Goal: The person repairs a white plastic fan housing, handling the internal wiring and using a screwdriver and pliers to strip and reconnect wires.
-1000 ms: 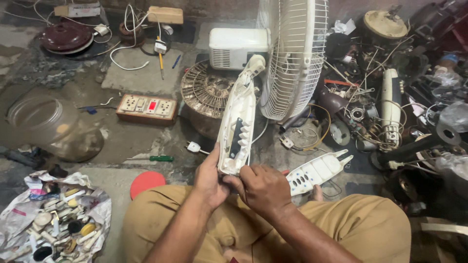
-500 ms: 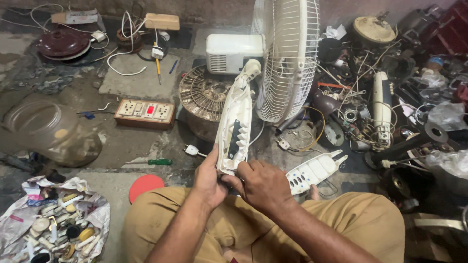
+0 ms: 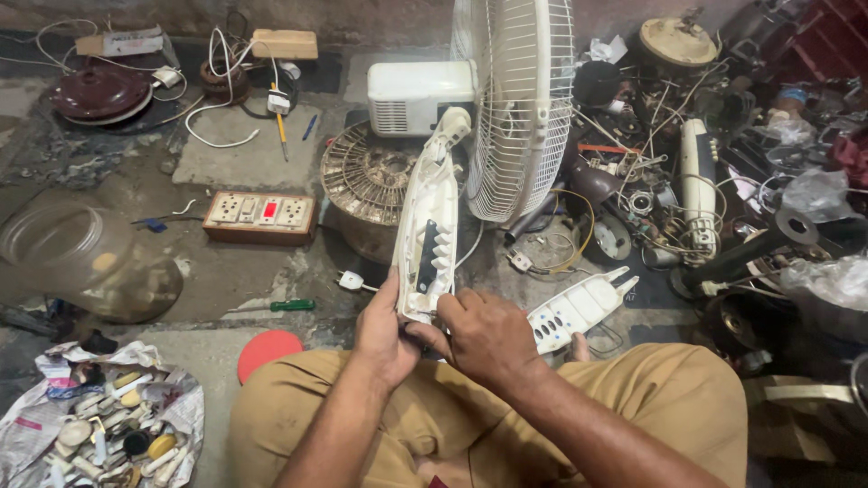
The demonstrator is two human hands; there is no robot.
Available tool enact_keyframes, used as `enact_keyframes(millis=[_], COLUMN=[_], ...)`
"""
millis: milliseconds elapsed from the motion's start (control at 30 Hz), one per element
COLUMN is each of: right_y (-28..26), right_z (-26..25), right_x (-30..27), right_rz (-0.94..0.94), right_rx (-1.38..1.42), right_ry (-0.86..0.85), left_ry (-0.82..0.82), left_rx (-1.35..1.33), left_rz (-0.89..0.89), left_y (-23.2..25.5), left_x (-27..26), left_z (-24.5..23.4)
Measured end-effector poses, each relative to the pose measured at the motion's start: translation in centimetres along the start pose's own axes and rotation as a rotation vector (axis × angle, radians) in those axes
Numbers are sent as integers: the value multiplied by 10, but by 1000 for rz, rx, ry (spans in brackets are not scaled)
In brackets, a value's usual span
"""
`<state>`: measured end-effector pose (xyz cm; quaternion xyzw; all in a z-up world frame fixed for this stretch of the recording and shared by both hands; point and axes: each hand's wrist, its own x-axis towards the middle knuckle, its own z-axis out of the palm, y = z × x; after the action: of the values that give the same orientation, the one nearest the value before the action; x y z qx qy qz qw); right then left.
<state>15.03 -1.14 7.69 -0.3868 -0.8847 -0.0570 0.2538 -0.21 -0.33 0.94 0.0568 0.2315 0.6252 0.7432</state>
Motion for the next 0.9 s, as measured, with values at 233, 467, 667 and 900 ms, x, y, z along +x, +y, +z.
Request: enact_keyframes(millis=[233, 467, 667, 900], right_y=[1, -1, -2, 4], right_z=[6, 2, 4, 4], right_x=[-2, -2, -2, -3], right_rz=[-41, 12, 43, -26], right_rx=[-61, -12, -27, -84], right_ry=[0, 51, -39, -2], left_ry=[-81, 19, -28, 171], left_rx=[-36, -16, -44, -18], left_rz=[-13, -13, -1, -42], left_y=[-2, 3, -1, -1], left_x=[8, 0, 5, -1], left_z=[-13, 12, -6, 6])
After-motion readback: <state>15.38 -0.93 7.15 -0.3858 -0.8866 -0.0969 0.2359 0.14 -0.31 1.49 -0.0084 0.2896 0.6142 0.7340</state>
